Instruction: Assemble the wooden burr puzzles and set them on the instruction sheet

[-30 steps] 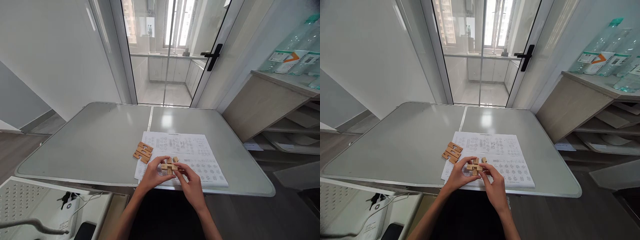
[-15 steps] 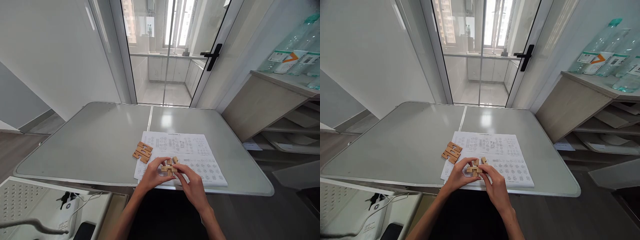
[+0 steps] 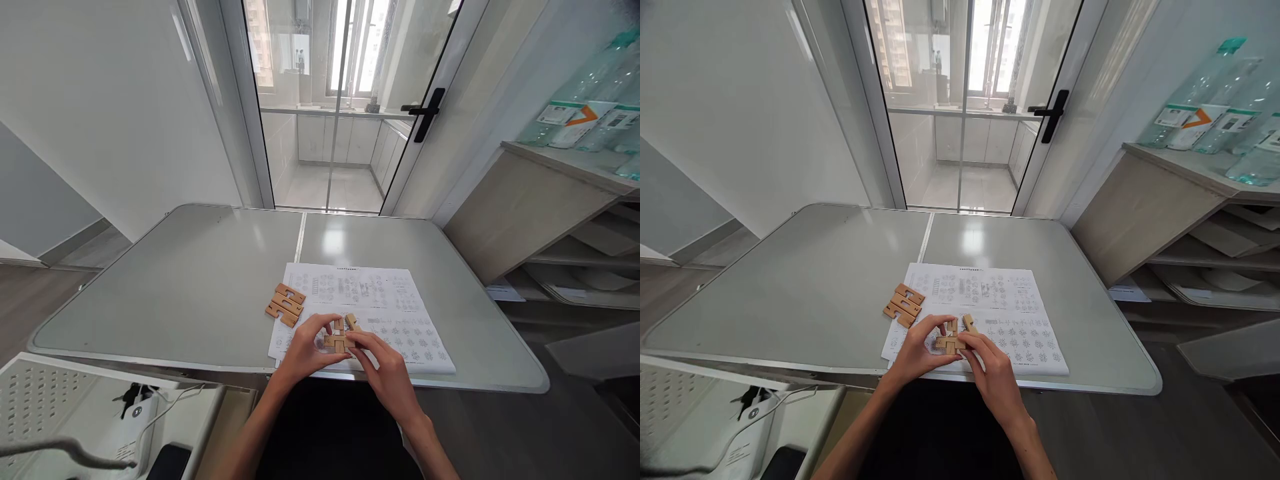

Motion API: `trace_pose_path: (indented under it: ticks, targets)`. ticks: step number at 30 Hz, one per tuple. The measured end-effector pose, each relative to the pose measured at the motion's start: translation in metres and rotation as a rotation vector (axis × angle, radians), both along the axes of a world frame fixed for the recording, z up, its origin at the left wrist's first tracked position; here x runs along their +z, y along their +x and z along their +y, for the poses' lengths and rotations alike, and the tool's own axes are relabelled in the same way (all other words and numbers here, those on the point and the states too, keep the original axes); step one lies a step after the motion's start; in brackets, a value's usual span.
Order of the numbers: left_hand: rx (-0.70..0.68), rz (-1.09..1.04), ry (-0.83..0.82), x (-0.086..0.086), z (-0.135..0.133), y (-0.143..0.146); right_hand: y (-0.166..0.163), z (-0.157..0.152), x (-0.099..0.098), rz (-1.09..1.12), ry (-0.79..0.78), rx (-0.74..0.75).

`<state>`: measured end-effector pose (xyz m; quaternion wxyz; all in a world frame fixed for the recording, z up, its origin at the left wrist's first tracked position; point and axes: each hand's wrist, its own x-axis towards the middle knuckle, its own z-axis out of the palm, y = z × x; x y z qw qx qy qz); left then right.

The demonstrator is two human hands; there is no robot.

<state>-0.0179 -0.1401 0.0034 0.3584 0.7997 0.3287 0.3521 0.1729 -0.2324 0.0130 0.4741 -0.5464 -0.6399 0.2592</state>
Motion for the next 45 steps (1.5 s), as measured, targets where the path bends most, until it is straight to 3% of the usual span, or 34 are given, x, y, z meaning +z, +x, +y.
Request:
trace_pose_path:
  ticks: [14,33,41,45]
  targets:
    - [0.01,0.003,-0.028,0.005,0.0,0.0,-0.013,0.004,-0.001,0.203,-0.171,-0.142]
    - [-0.055,-0.033,-0.036,0.001,0.002,-0.001,-0.012,0.005,-0.002,0.266,-0.206,-0.128]
    - [-0.041,-0.052,-0.14,0.007,0.001,0.001,-0.013,0.006,-0.004,0.424,-0.275,-0.115]
    - [0.048,-0.114,-0.204,0.002,0.003,0.004,-0.021,0.009,-0.007,0.552,-0.248,-0.173]
